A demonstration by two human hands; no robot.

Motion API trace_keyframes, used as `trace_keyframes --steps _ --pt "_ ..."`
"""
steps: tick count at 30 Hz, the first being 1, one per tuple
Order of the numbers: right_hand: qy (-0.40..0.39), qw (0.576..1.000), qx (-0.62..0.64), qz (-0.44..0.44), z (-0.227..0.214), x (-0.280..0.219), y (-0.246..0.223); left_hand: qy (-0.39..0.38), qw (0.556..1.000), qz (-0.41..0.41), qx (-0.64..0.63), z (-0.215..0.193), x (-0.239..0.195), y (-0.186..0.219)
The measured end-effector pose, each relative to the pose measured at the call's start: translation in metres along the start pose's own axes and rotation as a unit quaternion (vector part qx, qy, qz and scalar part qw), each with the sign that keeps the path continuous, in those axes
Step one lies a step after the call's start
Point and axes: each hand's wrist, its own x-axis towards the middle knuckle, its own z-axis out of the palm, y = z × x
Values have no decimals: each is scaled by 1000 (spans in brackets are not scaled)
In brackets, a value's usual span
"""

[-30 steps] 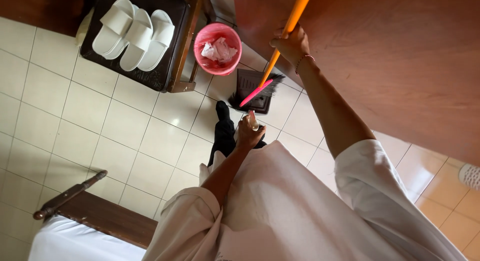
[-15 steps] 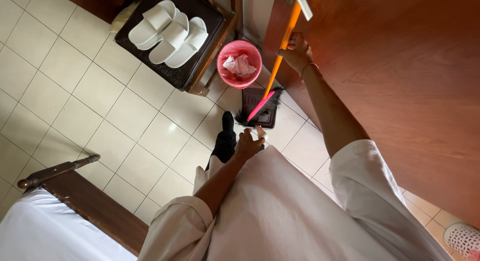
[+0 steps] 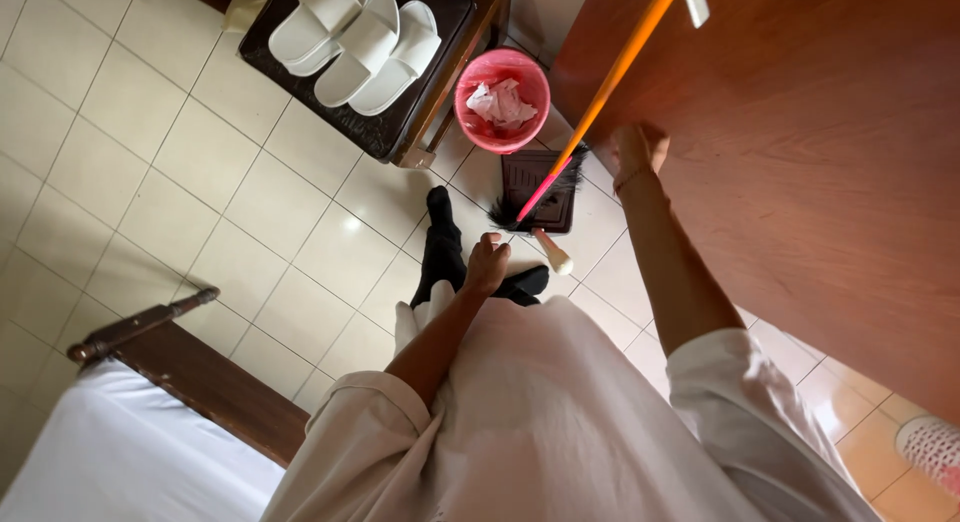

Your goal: The recorder sweeps the floor using a broom and dustpan, then replaces the plastic liner in a small trash bin.

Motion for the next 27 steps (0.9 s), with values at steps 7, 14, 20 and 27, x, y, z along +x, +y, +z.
trace_keyframes --steps 7,14,20,27 --pt "28 981 39 190 15 -23 70 -149 855 -450 -209 -119 78 -5" --pt "63 937 155 306 81 -10 148 -138 740 -568 -331 -100 139 -91" --pt "8 932 211 294 144 17 192 -63 688 -578 -434 -29 176 -177" --pt "-4 950 177 259 156 73 292 -53 670 -562 -482 23 193 -234"
